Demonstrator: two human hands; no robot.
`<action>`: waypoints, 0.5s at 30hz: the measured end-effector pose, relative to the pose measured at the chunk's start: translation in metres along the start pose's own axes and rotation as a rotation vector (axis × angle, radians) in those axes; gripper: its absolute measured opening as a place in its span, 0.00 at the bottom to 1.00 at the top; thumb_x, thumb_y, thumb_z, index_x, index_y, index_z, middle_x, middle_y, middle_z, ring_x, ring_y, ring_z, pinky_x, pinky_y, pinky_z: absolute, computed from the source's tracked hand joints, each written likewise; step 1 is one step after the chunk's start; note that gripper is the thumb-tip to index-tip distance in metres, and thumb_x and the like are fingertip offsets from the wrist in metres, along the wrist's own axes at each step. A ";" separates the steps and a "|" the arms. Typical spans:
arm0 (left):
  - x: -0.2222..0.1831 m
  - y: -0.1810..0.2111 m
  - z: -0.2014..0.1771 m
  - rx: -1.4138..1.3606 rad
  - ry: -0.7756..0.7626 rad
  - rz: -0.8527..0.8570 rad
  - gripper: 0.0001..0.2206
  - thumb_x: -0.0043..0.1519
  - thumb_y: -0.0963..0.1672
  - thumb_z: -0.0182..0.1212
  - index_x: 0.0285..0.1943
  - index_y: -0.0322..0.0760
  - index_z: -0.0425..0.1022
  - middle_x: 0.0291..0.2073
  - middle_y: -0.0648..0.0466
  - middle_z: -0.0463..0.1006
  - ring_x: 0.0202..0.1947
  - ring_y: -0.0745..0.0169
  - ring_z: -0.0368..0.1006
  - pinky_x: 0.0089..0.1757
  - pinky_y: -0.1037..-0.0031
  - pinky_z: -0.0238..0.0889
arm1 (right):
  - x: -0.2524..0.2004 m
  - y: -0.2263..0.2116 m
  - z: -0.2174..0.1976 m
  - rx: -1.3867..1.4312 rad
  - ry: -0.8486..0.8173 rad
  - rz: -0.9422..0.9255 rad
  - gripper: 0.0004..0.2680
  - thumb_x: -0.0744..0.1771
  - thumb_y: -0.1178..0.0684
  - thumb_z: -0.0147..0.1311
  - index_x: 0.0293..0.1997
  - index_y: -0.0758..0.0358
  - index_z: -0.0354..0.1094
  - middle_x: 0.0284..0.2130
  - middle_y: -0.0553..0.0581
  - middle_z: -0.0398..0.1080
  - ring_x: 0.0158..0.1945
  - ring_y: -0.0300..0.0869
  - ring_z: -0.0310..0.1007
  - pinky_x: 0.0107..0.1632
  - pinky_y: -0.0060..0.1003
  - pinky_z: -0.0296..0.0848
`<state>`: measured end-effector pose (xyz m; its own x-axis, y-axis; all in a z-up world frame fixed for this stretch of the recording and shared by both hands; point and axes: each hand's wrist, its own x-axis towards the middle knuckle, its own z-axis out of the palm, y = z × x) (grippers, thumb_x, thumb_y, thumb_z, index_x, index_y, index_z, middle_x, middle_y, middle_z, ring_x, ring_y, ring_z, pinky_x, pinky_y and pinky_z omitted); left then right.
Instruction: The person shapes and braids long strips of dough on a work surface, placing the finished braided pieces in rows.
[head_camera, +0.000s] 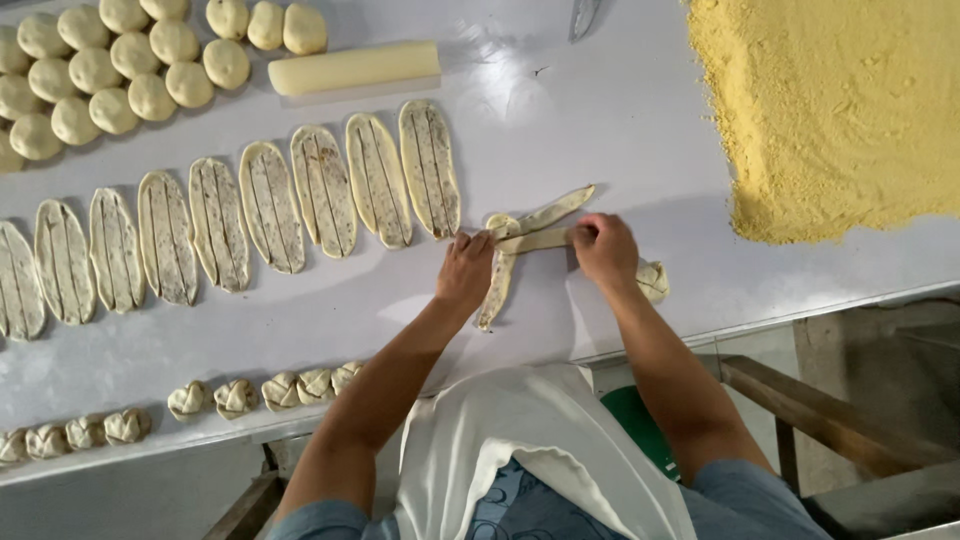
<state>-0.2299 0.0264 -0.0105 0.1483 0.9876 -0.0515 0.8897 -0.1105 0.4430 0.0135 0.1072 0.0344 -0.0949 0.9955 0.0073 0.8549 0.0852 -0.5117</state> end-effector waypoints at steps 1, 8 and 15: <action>-0.007 0.005 -0.001 0.007 -0.048 -0.007 0.21 0.66 0.39 0.49 0.69 0.32 0.69 0.66 0.48 0.71 0.64 0.43 0.65 0.63 0.59 0.60 | 0.007 -0.001 -0.002 -0.032 -0.053 0.087 0.08 0.66 0.47 0.63 0.42 0.59 0.77 0.37 0.58 0.77 0.42 0.52 0.76 0.43 0.47 0.74; -0.011 0.033 -0.039 0.259 -0.165 0.109 0.27 0.65 0.49 0.44 0.73 0.35 0.61 0.75 0.45 0.54 0.76 0.37 0.40 0.66 0.43 0.39 | 0.043 -0.020 0.010 0.256 0.006 0.170 0.11 0.65 0.48 0.65 0.42 0.65 0.72 0.36 0.57 0.77 0.41 0.48 0.79 0.45 0.43 0.76; 0.003 0.019 -0.047 -0.040 -0.142 0.025 0.24 0.67 0.41 0.47 0.75 0.45 0.63 0.78 0.54 0.52 0.81 0.44 0.37 0.74 0.52 0.32 | -0.070 -0.029 0.023 0.354 -0.023 -0.283 0.10 0.68 0.55 0.58 0.53 0.64 0.67 0.41 0.60 0.75 0.43 0.47 0.77 0.47 0.44 0.79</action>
<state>-0.2330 0.0326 0.0397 0.2324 0.9586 -0.1646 0.8673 -0.1276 0.4811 -0.0160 0.0341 0.0291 -0.3146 0.9334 0.1724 0.5670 0.3305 -0.7545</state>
